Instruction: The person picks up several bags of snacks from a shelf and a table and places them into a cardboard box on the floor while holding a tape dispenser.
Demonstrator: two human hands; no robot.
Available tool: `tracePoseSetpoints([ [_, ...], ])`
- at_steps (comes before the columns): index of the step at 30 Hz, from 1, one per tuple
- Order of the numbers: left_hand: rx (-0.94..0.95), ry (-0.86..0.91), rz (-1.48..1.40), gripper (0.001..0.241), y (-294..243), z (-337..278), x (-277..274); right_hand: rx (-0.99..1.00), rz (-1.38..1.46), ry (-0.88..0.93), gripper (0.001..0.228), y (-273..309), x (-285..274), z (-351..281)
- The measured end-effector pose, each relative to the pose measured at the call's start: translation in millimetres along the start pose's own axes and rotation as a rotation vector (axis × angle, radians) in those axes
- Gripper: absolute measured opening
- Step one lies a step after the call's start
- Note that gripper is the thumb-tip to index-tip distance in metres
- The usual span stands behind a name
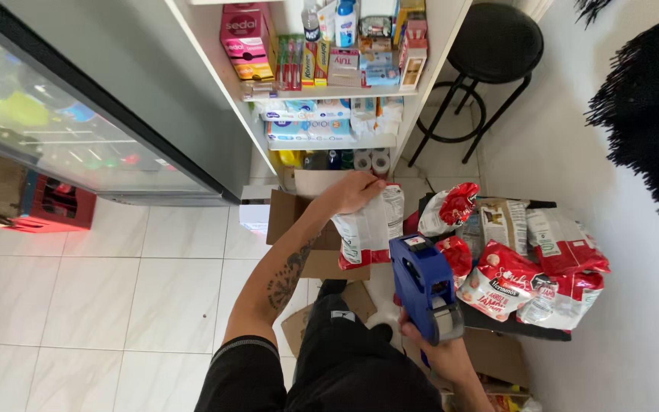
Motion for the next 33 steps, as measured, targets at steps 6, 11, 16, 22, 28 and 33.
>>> tracePoseSetpoints([
  [6,0.13,-0.084,0.114,0.063,-36.5,-11.5,-3.0,0.013,-0.119,-0.007,0.02,52.1,19.6,-1.0],
  [11,0.086,-0.081,0.231,0.061,-66.5,-28.7,-17.0,-0.162,0.025,0.182,0.031,63.1,23.6,16.6],
  [16,0.228,-0.087,0.128,0.054,-94.7,-51.9,-45.5,0.007,0.011,0.103,0.028,24.6,19.1,37.6],
  [22,0.092,-0.191,0.094,0.06,-75.9,-68.8,-75.1,0.305,0.286,-0.08,0.034,14.6,5.3,-5.5],
  [28,-0.074,-0.144,0.162,0.06,-53.8,-78.6,-75.0,0.079,0.228,-0.108,0.047,-101.8,-53.7,-1.8],
  [33,-0.265,-0.201,0.242,0.056,33.6,-81.7,-43.2,0.234,0.133,-0.164,0.041,-23.9,-27.1,-9.6],
])
Point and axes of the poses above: each hand's wrist, its own z-axis towards the middle knuckle, its own x-axis out of the palm, y = z × x, the point moved 2 cm from there along z, towards the middle knuckle, and after that the axes turned 13 degrees about y, right-handed, at the moved point
